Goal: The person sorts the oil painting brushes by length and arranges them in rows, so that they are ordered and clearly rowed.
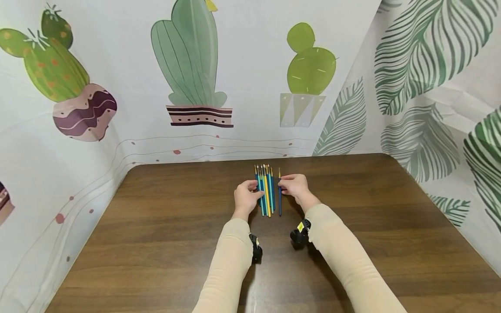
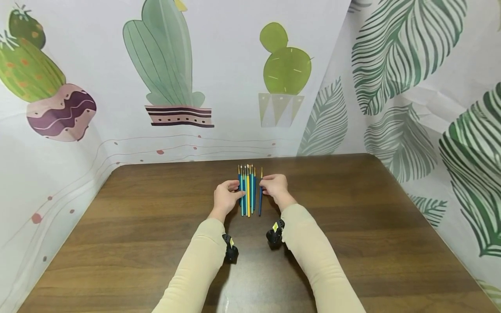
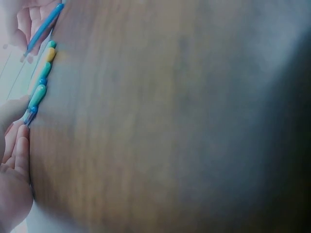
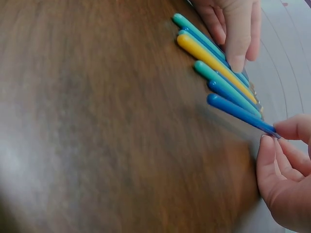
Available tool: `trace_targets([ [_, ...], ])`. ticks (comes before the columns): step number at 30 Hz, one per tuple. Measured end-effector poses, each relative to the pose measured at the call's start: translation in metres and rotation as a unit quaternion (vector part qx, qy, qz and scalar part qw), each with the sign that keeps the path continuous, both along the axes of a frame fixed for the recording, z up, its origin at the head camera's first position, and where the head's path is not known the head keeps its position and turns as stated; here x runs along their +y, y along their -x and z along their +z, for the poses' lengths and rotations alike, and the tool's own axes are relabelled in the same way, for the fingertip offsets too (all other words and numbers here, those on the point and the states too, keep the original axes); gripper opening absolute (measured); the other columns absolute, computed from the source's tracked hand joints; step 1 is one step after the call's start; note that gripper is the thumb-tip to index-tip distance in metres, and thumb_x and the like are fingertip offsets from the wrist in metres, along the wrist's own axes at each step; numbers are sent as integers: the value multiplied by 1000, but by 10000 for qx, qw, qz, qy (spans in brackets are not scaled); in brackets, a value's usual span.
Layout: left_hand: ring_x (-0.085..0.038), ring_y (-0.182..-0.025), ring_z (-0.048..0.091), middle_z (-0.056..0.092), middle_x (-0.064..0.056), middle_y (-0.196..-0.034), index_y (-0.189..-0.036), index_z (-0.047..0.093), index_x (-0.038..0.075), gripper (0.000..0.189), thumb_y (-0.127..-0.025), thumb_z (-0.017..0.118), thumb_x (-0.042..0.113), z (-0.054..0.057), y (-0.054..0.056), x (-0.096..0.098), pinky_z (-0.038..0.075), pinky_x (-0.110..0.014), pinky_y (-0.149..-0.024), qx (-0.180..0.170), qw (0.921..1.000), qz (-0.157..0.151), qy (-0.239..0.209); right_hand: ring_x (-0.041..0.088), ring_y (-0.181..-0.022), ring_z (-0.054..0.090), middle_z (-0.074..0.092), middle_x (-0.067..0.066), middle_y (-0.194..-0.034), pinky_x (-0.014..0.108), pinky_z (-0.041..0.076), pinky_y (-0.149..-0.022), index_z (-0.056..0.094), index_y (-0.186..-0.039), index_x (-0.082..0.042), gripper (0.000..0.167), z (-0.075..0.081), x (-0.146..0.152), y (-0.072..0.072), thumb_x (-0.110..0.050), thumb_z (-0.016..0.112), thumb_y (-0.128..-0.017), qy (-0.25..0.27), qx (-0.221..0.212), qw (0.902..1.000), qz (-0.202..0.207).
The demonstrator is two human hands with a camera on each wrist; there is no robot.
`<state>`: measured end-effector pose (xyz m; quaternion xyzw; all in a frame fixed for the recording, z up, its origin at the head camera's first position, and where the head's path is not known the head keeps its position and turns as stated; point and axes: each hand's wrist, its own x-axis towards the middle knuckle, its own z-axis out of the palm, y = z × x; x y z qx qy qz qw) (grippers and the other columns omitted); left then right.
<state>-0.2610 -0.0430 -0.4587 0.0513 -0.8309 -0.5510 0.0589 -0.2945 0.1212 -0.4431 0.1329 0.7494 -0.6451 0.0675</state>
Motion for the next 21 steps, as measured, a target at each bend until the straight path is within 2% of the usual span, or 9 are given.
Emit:
trace_targets([
  [15, -25, -107, 63, 68, -15, -113, -115, 65, 2, 36, -81, 74, 7, -2, 1, -1, 52, -36, -95, -55, 9999, 7, -121, 6, -62, 59, 65, 5, -85, 19, 55, -55, 59, -119, 7, 36, 7, 19, -3, -7, 63, -85, -89, 28, 9999, 49],
  [21, -25, -107, 63, 68, -15, -113, -115, 65, 1, 36, -81, 73, 7, -3, 1, 0, 52, -36, -94, -63, 9999, 10, -115, 7, -61, 62, 66, 3, -79, 20, 55, -53, 56, -121, 9, 38, 6, 26, -4, -7, 61, -86, 94, 33, 9999, 102],
])
